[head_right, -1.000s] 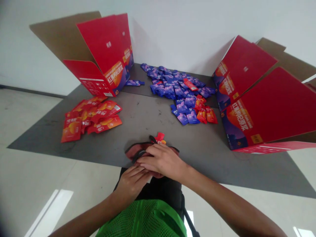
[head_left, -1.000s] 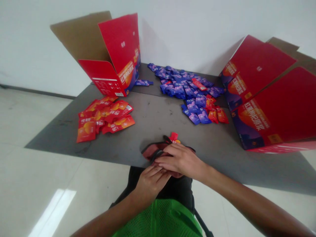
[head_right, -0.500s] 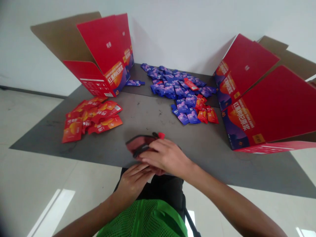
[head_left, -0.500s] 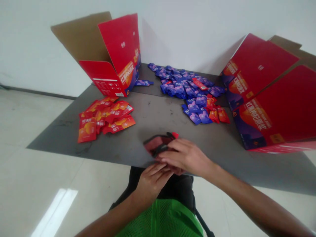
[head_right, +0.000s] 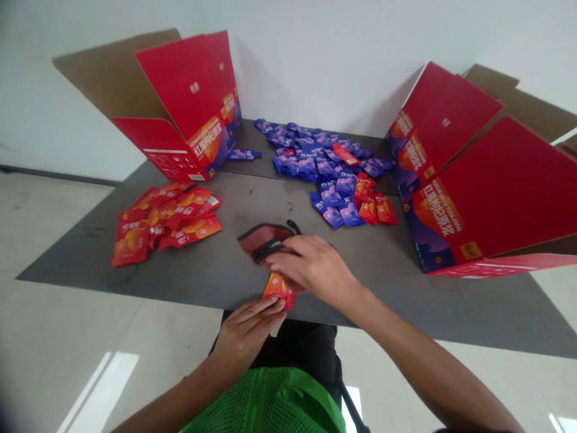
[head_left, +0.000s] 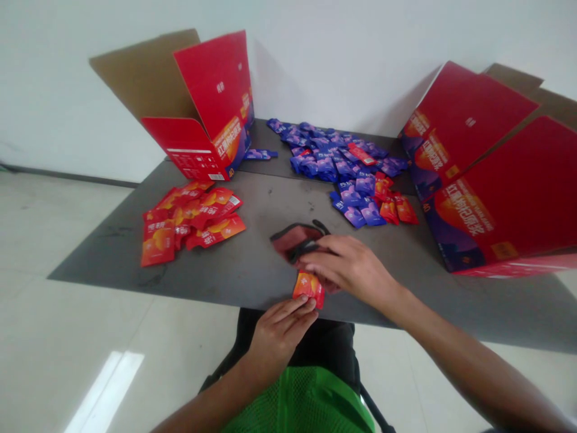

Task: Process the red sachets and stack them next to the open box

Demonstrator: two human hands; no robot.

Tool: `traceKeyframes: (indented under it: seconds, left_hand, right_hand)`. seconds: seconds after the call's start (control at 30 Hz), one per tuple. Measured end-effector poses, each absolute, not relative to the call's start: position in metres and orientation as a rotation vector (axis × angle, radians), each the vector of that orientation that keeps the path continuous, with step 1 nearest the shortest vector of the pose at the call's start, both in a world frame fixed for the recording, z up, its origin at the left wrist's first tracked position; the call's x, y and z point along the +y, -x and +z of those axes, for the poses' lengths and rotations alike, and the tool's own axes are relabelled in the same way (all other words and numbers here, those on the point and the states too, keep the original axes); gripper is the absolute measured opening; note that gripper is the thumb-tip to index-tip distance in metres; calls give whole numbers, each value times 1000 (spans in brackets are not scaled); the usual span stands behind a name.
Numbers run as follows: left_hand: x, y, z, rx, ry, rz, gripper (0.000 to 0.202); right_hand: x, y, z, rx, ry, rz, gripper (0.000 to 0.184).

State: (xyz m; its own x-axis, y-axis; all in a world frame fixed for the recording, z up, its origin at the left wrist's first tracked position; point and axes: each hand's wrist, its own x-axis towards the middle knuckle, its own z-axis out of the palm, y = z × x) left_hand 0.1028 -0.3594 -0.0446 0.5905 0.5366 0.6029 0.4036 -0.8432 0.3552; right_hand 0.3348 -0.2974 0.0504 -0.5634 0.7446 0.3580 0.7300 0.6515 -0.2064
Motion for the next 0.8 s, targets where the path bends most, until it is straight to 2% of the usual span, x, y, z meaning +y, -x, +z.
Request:
traceKeyframes:
  seconds: [0.1, 0.17, 0.27, 0.43, 0.53, 0.63, 0.8]
  left_hand:
    - [-360, -103, -46, 823, -2605, 1061, 25]
    - [-360, -103, -45, 810, -2609, 1060, 25]
    - [-358, -103, -42, 764, -2634, 1081, 28]
    - [-358, -104, -41, 785, -2620, 1115, 26]
    - [-359, -104, -43, 795, -2614, 1099, 26]
    - [-359, -104, -44, 820, -2596, 1090, 26]
    - [-358, -103, -43, 769, -2596, 1105, 25]
  right_hand:
    - [-329, -316, 36, -2557, 996, 229, 26]
    - [-324, -317, 23, -2518, 1038, 288, 27]
    - [-284, -338, 14, -2482, 1185, 214, 28]
    - [-254, -357, 38, -2437, 1335, -3, 30]
    - [-294, -337, 44, -2439, 1217, 46, 29]
    - [-327, -321, 30, -2537, 1025, 193, 27]
    - [-280, -347, 10, -2443, 1292, 133, 28]
